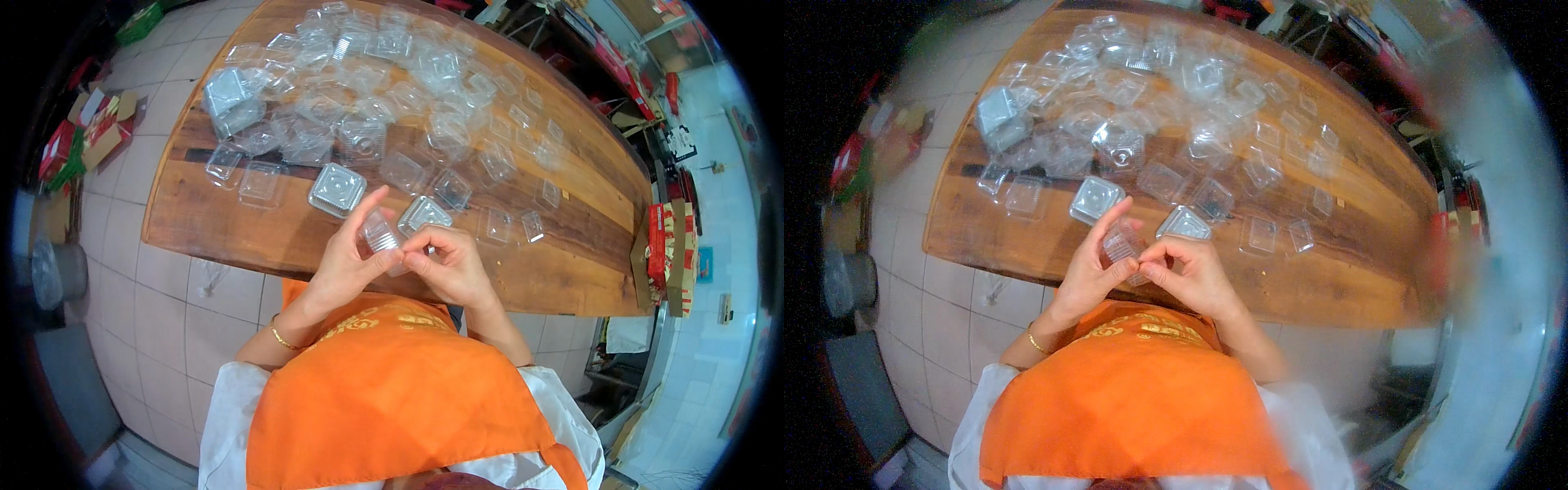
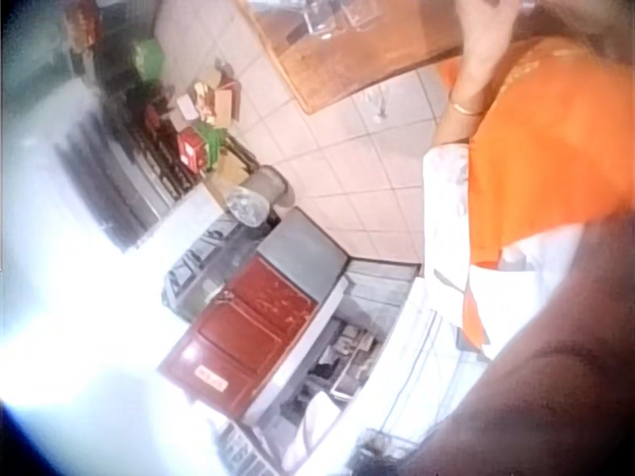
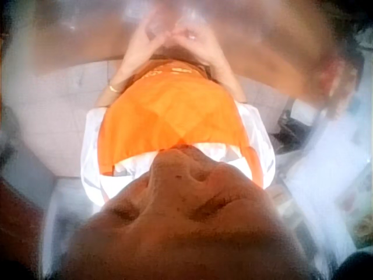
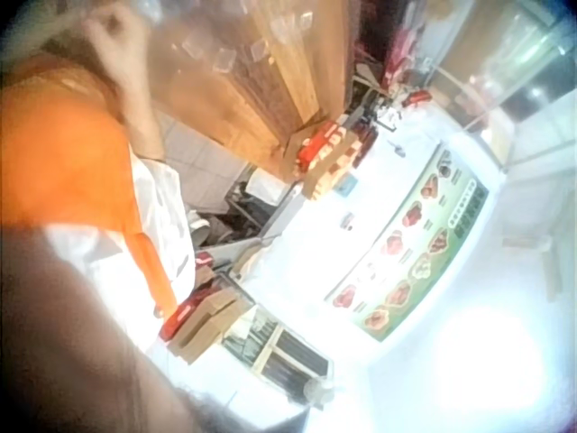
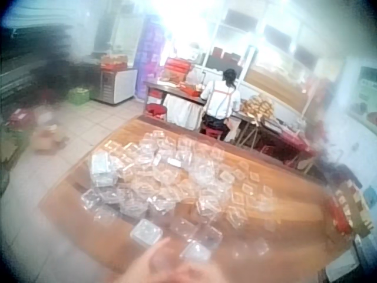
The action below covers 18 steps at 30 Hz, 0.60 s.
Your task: The person repeatedly picks up clear plastic container lids and bases from a wooden table and snaps them together to form complete containers. The person handles the items one at a time, assembling them and placing the finished units back onto the table.
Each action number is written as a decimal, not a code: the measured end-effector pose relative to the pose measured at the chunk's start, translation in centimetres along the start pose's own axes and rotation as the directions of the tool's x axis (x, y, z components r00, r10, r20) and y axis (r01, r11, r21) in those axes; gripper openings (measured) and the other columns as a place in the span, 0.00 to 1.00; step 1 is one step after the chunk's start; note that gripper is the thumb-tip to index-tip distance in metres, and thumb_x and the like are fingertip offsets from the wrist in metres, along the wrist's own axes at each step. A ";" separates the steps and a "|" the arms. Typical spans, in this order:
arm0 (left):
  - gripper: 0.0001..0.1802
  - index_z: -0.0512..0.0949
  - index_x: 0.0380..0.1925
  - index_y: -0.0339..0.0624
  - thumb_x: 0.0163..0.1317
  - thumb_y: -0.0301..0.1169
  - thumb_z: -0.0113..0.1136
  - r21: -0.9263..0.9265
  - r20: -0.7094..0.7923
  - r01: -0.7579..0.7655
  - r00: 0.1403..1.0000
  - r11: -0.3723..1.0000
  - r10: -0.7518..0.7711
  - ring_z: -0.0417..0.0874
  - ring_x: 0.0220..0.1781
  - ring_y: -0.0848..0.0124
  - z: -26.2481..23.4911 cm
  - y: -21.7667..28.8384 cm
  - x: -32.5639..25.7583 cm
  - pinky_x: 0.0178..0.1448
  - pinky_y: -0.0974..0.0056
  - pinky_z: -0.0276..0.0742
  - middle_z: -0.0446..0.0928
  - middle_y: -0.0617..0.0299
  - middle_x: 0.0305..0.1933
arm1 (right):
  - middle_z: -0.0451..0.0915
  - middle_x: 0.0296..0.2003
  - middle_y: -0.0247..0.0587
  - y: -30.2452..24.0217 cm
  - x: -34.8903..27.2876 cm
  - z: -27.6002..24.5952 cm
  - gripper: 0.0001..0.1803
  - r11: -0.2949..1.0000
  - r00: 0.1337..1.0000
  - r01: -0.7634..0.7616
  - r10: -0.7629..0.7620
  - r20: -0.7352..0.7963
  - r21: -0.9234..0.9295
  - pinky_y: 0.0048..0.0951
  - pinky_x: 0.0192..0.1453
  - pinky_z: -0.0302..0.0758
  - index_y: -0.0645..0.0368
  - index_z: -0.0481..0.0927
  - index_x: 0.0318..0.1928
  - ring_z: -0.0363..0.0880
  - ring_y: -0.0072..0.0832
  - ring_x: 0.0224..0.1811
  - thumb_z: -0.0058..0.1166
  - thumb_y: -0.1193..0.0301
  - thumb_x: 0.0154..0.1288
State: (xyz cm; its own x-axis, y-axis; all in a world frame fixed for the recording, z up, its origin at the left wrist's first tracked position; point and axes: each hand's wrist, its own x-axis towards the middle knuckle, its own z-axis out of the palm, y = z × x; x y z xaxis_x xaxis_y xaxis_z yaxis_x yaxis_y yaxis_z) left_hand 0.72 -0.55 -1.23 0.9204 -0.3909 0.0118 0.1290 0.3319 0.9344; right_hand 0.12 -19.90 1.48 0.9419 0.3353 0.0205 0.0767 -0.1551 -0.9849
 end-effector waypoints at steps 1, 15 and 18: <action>0.47 0.54 0.72 0.44 0.59 0.41 0.69 0.020 0.002 0.003 1.000 1.000 -0.003 0.67 0.64 0.70 0.0 0.1 0.0 0.66 0.64 0.65 0.66 0.56 0.63 | 0.77 0.26 0.30 0.1 -0.1 -0.1 0.05 1.000 1.000 -0.006 0.006 0.004 -0.005 0.22 0.35 0.70 0.62 0.83 0.36 0.72 0.17 0.30 0.62 0.73 0.61; 0.50 0.53 0.73 0.43 0.56 0.42 0.71 0.038 0.029 0.030 0.999 0.999 -0.031 0.68 0.62 0.70 0.0 0.4 0.1 0.66 0.64 0.65 0.66 0.57 0.63 | 0.81 0.30 0.33 0.5 -0.5 -0.3 0.05 0.993 0.998 -0.059 0.056 0.030 0.105 0.22 0.38 0.72 0.63 0.82 0.37 0.76 0.17 0.33 0.58 0.74 0.65; 0.48 0.53 0.73 0.43 0.57 0.39 0.71 0.011 0.055 -0.001 0.998 1.000 0.000 0.68 0.62 0.70 0.2 0.3 0.2 0.66 0.64 0.65 0.66 0.57 0.63 | 0.80 0.28 0.34 0.3 -0.6 -0.1 0.04 0.999 0.999 -0.033 0.033 -0.004 0.014 0.22 0.35 0.73 0.64 0.81 0.36 0.76 0.18 0.31 0.58 0.75 0.64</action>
State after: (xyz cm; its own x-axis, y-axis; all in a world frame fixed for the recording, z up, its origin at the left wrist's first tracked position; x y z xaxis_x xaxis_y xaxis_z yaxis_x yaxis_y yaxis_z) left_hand 0.84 -0.68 -0.86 0.8987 -0.4374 0.0314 0.1243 0.3226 0.9383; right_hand -0.41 -20.20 1.21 0.9453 0.3260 -0.0110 0.0412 -0.1529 -0.9874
